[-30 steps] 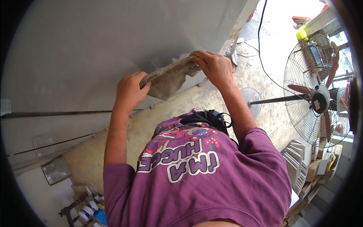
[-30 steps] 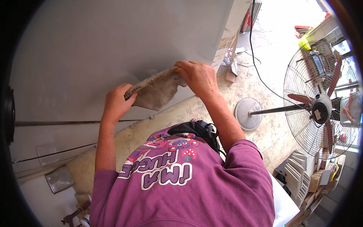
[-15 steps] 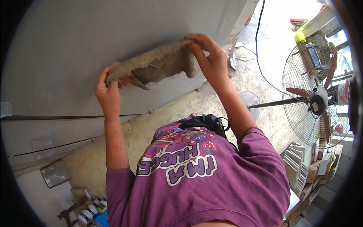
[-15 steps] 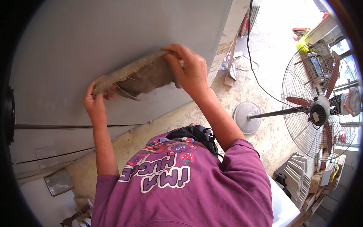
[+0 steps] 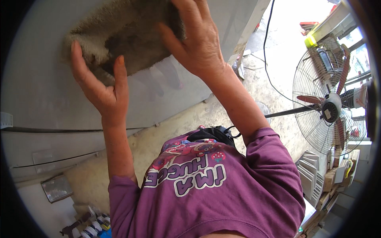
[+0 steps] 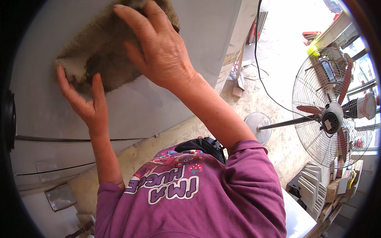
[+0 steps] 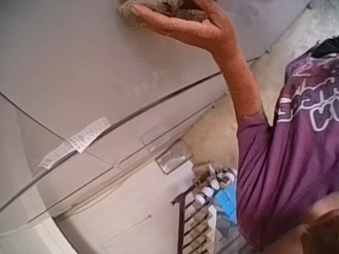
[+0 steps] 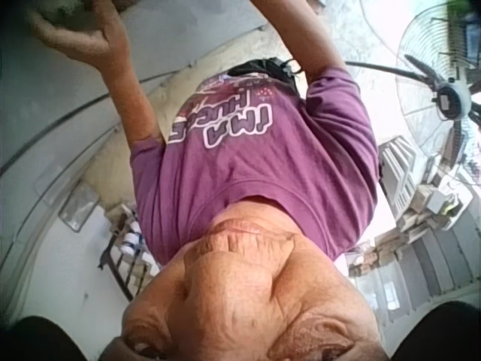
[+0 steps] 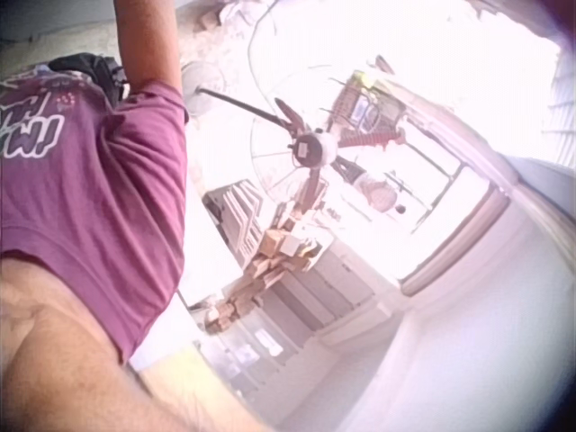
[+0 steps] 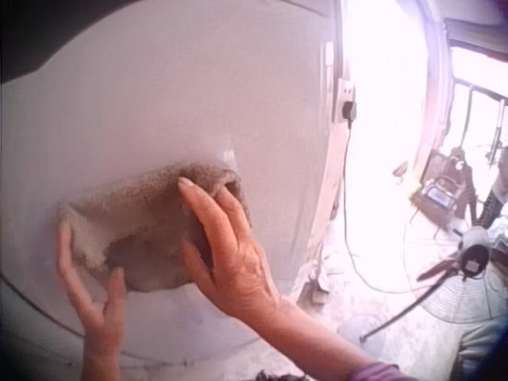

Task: The person wipes a large white panel with a cloth and then cleans the outer cage of an industrial fan using the same cloth.

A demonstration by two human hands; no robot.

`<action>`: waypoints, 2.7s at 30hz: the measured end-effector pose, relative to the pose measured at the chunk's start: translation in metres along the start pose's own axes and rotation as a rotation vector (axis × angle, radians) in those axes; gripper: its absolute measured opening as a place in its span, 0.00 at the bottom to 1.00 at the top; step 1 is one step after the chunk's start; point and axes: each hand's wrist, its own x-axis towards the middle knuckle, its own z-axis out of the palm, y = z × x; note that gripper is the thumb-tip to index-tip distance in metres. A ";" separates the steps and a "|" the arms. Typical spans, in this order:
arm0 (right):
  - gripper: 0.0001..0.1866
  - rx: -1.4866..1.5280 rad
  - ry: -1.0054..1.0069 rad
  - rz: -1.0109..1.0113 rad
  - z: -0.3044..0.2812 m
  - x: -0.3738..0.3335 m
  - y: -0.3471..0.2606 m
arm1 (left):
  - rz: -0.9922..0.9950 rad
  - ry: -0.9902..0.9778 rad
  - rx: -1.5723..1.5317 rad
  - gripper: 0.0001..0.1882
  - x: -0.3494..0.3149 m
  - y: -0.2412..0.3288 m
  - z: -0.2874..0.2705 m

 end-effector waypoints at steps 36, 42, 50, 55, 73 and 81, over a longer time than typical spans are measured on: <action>0.31 -0.417 0.224 0.261 -0.046 -0.064 0.097 | 0.290 -0.416 0.259 0.42 0.001 0.055 0.127; 0.37 -0.355 0.180 0.296 -0.041 -0.120 0.135 | 0.276 -0.478 0.085 0.40 -0.040 0.043 0.144; 0.34 -0.278 0.196 0.376 -0.027 -0.099 0.100 | 0.198 -0.386 0.108 0.47 -0.047 0.034 0.131; 0.33 -0.284 0.132 0.296 -0.010 -0.080 0.075 | 0.122 -0.360 0.146 0.47 -0.048 0.021 0.100; 0.33 -0.204 -0.085 -0.128 0.098 -0.032 -0.030 | -0.046 -0.132 0.471 0.46 -0.045 -0.073 -0.052; 0.31 -0.129 -0.127 -0.212 0.169 -0.024 -0.084 | -0.176 -0.062 0.535 0.47 -0.057 -0.120 -0.122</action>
